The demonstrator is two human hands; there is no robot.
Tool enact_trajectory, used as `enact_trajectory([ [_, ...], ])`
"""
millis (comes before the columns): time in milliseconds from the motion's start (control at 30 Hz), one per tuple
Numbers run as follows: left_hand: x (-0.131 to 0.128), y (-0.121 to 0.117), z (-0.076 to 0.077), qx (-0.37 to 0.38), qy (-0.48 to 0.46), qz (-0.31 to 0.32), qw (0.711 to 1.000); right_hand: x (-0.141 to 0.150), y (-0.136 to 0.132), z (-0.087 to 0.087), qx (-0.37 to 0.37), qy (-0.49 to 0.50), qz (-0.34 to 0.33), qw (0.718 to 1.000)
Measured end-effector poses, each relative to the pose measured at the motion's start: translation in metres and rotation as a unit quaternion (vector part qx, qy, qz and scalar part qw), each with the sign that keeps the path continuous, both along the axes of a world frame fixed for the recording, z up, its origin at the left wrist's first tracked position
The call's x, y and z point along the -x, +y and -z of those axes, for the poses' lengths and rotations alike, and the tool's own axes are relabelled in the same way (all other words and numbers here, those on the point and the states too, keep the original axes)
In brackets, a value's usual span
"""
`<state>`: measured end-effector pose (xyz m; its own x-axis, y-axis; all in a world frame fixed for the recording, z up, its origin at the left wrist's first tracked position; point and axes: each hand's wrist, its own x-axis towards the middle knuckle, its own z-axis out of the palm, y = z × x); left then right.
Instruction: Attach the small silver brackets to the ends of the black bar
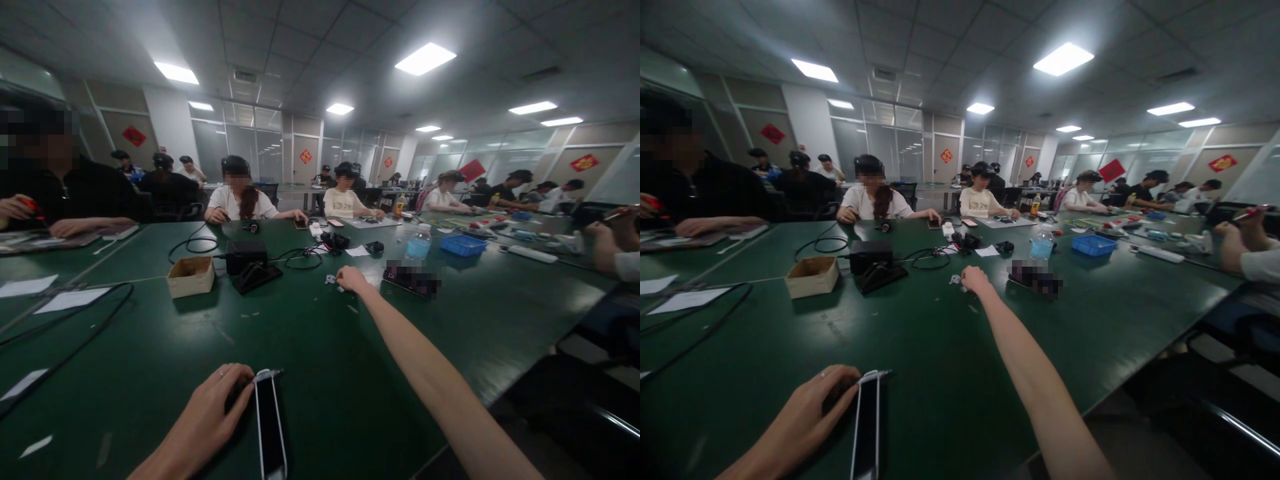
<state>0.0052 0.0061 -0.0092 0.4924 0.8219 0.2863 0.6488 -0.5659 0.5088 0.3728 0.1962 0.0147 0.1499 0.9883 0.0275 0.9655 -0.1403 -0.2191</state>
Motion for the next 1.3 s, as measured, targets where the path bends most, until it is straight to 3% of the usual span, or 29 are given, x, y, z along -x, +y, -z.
enact_trajectory([
  [267, 0.001, 0.003, 0.002, 0.018, -0.009, -0.006, 1.0, 0.009, -0.005, -0.007, -0.042, -0.035, 0.003, 0.998],
  [400, 0.002, 0.004, -0.001, 0.017, -0.008, -0.014, 1.0, 0.029, -0.034, -0.018, -0.117, -0.028, -0.031, 0.992],
  [500, 0.001, 0.0, -0.009, 0.006, -0.018, -0.042, 0.999, 0.071, -0.071, -0.017, -0.164, 0.041, -0.119, 0.978],
  [567, -0.001, -0.003, -0.015, -0.024, -0.046, -0.073, 0.996, 0.107, -0.102, -0.013, -0.185, 0.204, -0.22, 0.936],
  [700, -0.005, -0.009, -0.02, -0.073, -0.106, -0.075, 0.989, 0.162, -0.155, -0.007, -0.111, 0.417, -0.327, 0.841],
  [800, -0.008, -0.011, -0.017, -0.101, -0.13, -0.056, 0.985, 0.176, -0.173, -0.003, -0.057, 0.491, -0.347, 0.797],
  [900, -0.011, -0.013, -0.013, -0.114, -0.142, -0.043, 0.982, 0.178, -0.175, 0.002, -0.028, 0.535, -0.332, 0.776],
  [1033, -0.01, -0.012, -0.011, -0.118, -0.138, -0.038, 0.983, 0.178, -0.174, 0.007, -0.028, 0.53, -0.331, 0.78],
  [1233, 0.005, -0.001, -0.013, -0.117, -0.058, 0.013, 0.991, 0.155, -0.165, -0.002, -0.087, 0.342, -0.379, 0.855],
  [1300, 0.013, 0.004, -0.014, -0.111, -0.01, 0.036, 0.993, 0.141, -0.161, -0.004, -0.083, 0.278, -0.405, 0.867],
])
